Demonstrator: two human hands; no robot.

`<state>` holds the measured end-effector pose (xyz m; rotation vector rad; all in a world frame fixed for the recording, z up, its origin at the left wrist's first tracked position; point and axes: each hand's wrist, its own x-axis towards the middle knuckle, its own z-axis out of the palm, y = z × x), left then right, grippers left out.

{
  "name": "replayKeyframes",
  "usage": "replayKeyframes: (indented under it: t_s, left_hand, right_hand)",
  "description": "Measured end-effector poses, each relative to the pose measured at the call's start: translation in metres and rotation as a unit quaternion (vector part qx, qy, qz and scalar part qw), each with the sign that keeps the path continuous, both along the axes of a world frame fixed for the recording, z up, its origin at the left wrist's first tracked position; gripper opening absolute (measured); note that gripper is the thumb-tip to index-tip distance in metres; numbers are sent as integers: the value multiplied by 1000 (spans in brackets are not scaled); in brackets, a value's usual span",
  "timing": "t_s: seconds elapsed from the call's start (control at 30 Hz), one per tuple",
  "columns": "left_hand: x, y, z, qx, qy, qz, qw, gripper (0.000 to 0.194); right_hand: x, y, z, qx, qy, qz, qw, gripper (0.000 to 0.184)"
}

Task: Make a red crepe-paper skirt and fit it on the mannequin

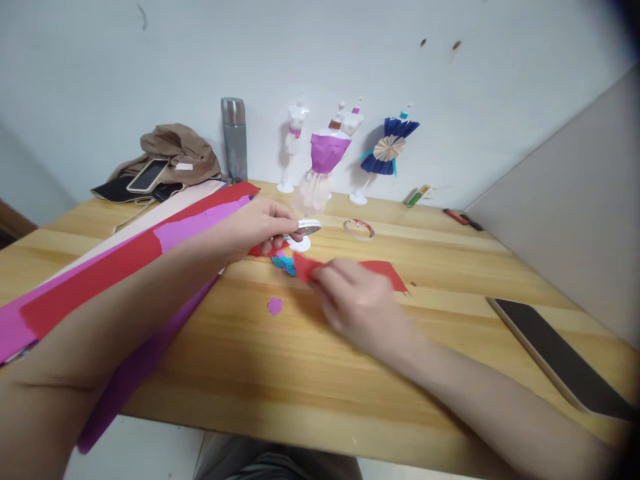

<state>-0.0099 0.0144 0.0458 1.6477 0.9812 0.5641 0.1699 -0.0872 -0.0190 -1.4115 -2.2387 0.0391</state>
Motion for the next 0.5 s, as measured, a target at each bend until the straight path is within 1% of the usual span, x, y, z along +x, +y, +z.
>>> replayKeyframes:
  t_s: [0.03, 0.07, 0.13, 0.17, 0.23, 0.33, 0.4, 0.5]
  left_hand:
    - [0, 0, 0, 1, -2, 2, 1000, 19]
    - [-1, 1, -1, 1, -3, 0, 1000, 19]
    - [-1, 2, -2, 6, 0, -13, 1000, 19]
    - [0, 2, -3, 8, 4, -19, 1000, 19]
    - [0, 2, -3, 10, 13, -17, 1000, 19]
    - [0, 2, -3, 14, 16, -3, 1000, 20]
    - [-1, 1, -3, 21, 15, -3, 1000, 20]
    - [-1, -1, -2, 24, 19, -11, 999, 20]
  right_hand:
    - [-9, -3, -10, 0, -72, 16, 997, 23]
    - [-17, -5, -17, -9, -114, 39, 993, 23]
    - [-26, -10, -25, -49, -146, 79, 985, 23]
    - [-27, -11, -26, -64, -142, 92, 983, 23]
    - [-23, -9, -22, -74, -115, 96, 986, 23]
    - [-9, 4, -19, -63, -52, 54, 995, 20]
    - [-1, 16, -24, -61, -16, 35, 997, 22]
    - [4, 32, -39, -65, -16, 47, 997, 27]
